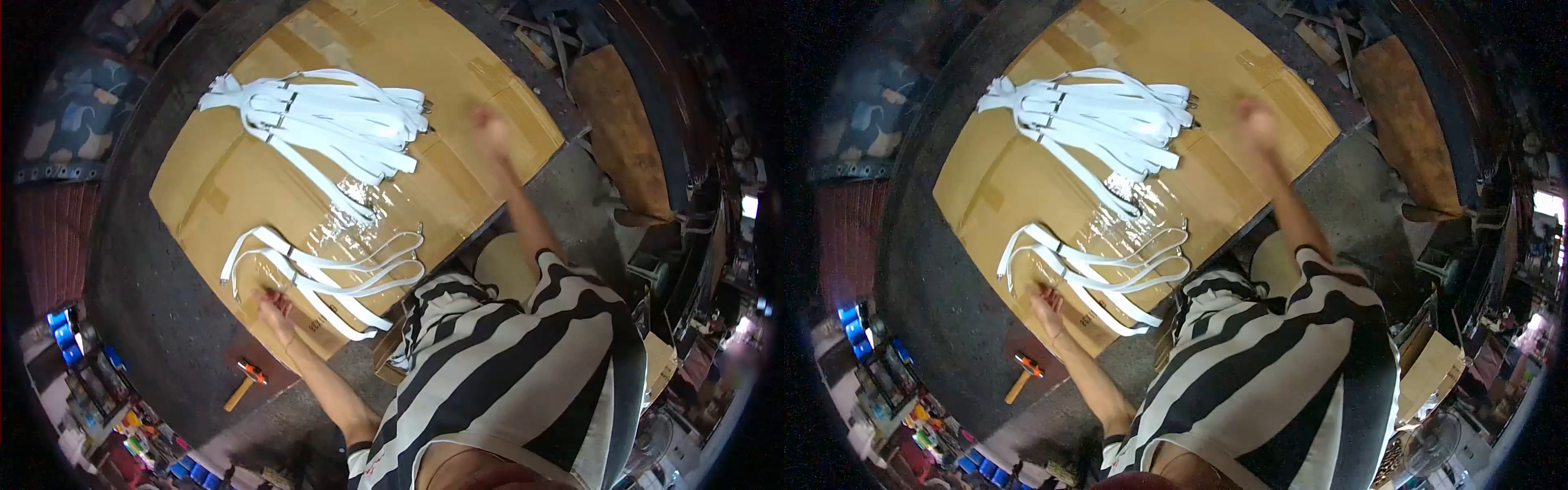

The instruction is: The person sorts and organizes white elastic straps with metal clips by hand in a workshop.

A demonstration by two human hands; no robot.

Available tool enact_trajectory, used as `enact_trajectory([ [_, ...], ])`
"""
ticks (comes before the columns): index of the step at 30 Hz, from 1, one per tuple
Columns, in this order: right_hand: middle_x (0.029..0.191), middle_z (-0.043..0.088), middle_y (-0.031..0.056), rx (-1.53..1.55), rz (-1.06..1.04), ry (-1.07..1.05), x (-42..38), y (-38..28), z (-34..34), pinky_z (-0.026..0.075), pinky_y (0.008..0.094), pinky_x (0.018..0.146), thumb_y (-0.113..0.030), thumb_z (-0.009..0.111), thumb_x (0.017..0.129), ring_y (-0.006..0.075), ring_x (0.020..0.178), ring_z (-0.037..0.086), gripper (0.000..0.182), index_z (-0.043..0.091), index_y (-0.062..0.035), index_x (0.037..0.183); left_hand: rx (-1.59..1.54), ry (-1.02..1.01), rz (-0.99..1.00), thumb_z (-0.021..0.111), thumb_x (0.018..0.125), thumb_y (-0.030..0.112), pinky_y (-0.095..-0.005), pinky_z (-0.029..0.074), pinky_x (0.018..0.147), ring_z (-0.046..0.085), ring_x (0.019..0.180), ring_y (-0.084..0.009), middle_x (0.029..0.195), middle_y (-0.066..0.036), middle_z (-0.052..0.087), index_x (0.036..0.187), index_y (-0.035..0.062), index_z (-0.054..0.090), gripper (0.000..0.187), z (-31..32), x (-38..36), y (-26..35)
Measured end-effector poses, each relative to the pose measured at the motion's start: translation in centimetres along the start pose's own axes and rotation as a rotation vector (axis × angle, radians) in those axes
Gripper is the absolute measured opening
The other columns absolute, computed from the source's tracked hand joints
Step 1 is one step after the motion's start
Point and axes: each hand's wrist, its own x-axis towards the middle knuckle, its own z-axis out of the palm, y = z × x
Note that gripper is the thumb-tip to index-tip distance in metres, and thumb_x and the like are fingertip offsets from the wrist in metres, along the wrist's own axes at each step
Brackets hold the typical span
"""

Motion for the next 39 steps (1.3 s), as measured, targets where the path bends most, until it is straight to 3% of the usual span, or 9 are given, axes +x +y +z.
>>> enact_trajectory([
  [6, 0.085, 0.067, 0.018, -0.205, 0.186, 0.136, 12.1, 14.1, -7.3, 0.052, 0.0396, 0.079, -0.015, 0.059, 0.083, 0.0315, 0.087, 0.066, 0.019, 0.068, -0.0082, 0.098, 0.015, 0.043, -0.225, 0.046, 0.083, 0.071, -0.0238, 0.041, 0.049, 0.056, 0.056, -0.0119, 0.064, 0.0, 0.059, 0.08, 0.0102, 0.055, 0.062, -1.8, 6.2, 2.2],
  [11, 0.094, 0.067, 0.021, -0.508, -0.08, 0.086, 16.6, 17.3, -6.5, 0.051, 0.0413, 0.084, -0.02, 0.062, 0.084, 0.0327, 0.095, 0.064, 0.029, 0.065, -0.0168, 0.113, 0.101, 0.013, -0.143, 0.051, 0.092, 0.043, -0.0242, 0.044, 0.053, 0.06, 0.058, -0.0135, 0.072, -0.001, 0.066, 0.081, 0.0131, 0.056, 0.032, -3.4, 8.2, 0.7],
  [13, 0.104, 0.065, 0.0214, -0.262, 0.156, -0.309, 17.8, 18.1, -6.4, 0.049, 0.0412, 0.087, -0.02, 0.061, 0.084, 0.0334, 0.099, 0.063, 0.036, 0.062, -0.0183, 0.12, 0.061, 0.081, -0.101, 0.051, 0.092, 0.043, -0.0249, 0.046, 0.054, 0.06, 0.059, -0.0146, 0.073, -0.002, 0.065, 0.082, 0.0126, 0.056, 0.033, -2.7, 6.8, 0.9],
  [18, 0.105, 0.066, 0.0181, -0.187, 0.21, -0.231, 15.6, 17.7, -8.9, 0.048, 0.0412, 0.091, -0.02, 0.058, 0.084, 0.0348, 0.103, 0.061, 0.032, 0.064, -0.0165, 0.115, 0.009, 0.197, -0.027, 0.05, 0.091, 0.052, -0.0271, 0.049, 0.058, 0.062, 0.062, -0.0177, 0.073, -0.002, 0.063, 0.082, 0.0101, 0.057, 0.043, -1.5, 5.7, 3.7],
  [21, 0.104, 0.066, 0.0166, -0.36, 0.184, -0.176, 14.3, 20.1, -9.7, 0.048, 0.0412, 0.09, -0.02, 0.058, 0.083, 0.034, 0.103, 0.062, 0.029, 0.065, -0.0152, 0.11, 0.113, -0.062, -0.134, 0.045, 0.083, 0.073, -0.0274, 0.049, 0.053, 0.061, 0.061, -0.0173, 0.065, 0.0, 0.058, 0.079, 0.0095, 0.056, 0.064, -2.6, 8.3, 4.6],
  [24, 0.106, 0.066, 0.0167, -0.391, 0.268, -0.244, 13.4, 20.5, -11.4, 0.048, 0.0409, 0.091, -0.024, 0.058, 0.082, 0.0329, 0.104, 0.062, 0.026, 0.068, -0.0147, 0.105, 0.178, -0.077, -0.208, 0.048, 0.083, 0.07, -0.0265, 0.05, 0.052, 0.06, 0.057, -0.0167, 0.06, 0.001, 0.056, 0.074, 0.0113, 0.055, 0.06, -2.9, 10.9, 5.0],
  [32, 0.103, 0.067, 0.0177, -0.275, 0.353, -0.419, 12.8, 17.2, -12.4, 0.048, 0.0403, 0.091, -0.041, 0.064, 0.083, 0.0309, 0.102, 0.063, 0.039, 0.067, -0.011, 0.108, -0.193, -0.061, -0.126, 0.044, 0.084, 0.014, -0.031, 0.057, 0.06, 0.06, 0.068, -0.0236, 0.077, -0.013, 0.059, 0.076, -0.0003, 0.052, 0.018, -2.9, 11.2, 5.0],
  [36, 0.118, 0.058, 0.0216, -0.26, 0.054, 0.022, 14.4, 17.5, -7.8, 0.046, 0.0437, 0.095, -0.046, 0.061, 0.085, 0.0388, 0.111, 0.056, 0.051, 0.056, -0.0156, 0.126, -0.23, 0.15, 0.067, 0.045, 0.081, 0.005, -0.0369, 0.058, 0.073, 0.062, 0.073, -0.0274, 0.09, -0.016, 0.06, 0.086, -0.0058, 0.053, 0.015, -1.7, 9.4, 4.4],
  [39, 0.124, 0.051, 0.0235, -0.434, 0.069, -0.201, 17.1, 17.1, -5.8, 0.045, 0.0454, 0.096, -0.043, 0.061, 0.086, 0.0421, 0.115, 0.052, 0.046, 0.057, -0.0193, 0.124, -0.368, 0.086, 0.263, 0.046, 0.081, 0.0, -0.0482, 0.054, 0.088, 0.062, 0.091, -0.0331, 0.105, -0.02, 0.056, 0.103, -0.0138, 0.046, 0.026, -4.7, 11.2, 3.7],
])
